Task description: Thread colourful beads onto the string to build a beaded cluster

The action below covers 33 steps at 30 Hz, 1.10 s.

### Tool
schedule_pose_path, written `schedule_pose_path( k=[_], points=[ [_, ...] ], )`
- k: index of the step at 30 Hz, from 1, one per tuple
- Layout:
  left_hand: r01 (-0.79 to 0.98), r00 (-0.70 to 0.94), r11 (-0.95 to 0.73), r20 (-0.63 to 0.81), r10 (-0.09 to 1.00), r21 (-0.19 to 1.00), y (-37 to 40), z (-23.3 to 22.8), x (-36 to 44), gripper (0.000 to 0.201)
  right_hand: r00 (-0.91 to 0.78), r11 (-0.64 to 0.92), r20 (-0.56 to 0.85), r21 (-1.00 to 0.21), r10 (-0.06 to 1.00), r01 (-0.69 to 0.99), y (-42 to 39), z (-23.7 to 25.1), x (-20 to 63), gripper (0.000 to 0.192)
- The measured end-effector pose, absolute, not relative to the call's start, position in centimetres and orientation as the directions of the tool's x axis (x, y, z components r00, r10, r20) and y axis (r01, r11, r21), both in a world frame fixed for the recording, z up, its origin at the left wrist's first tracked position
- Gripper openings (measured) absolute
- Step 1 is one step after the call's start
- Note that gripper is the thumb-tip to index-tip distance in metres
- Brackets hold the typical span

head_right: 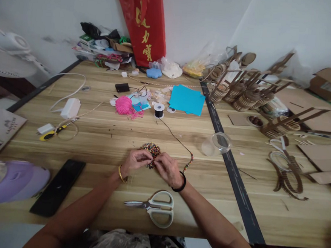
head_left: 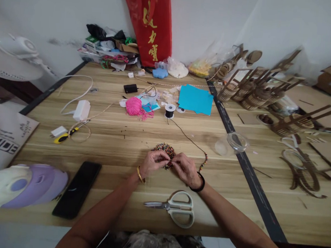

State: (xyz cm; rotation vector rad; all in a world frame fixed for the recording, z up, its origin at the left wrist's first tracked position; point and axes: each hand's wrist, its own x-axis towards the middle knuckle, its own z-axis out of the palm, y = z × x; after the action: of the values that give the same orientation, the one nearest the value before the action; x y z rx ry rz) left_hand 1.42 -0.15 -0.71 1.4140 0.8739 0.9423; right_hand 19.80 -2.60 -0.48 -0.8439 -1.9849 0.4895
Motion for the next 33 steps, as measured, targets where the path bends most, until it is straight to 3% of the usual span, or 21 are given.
schedule_pose_path(
  k=[33],
  points=[
    [-0.012, 0.392, -0.039, 0.041, 0.919, 0.999, 0.0, -0.94, 1.48, 0.025, -0.356, 0.665, 0.562, -0.64, 0.747, 0.385, -2.68, -0.56, 19.79, 0.008]
  ],
)
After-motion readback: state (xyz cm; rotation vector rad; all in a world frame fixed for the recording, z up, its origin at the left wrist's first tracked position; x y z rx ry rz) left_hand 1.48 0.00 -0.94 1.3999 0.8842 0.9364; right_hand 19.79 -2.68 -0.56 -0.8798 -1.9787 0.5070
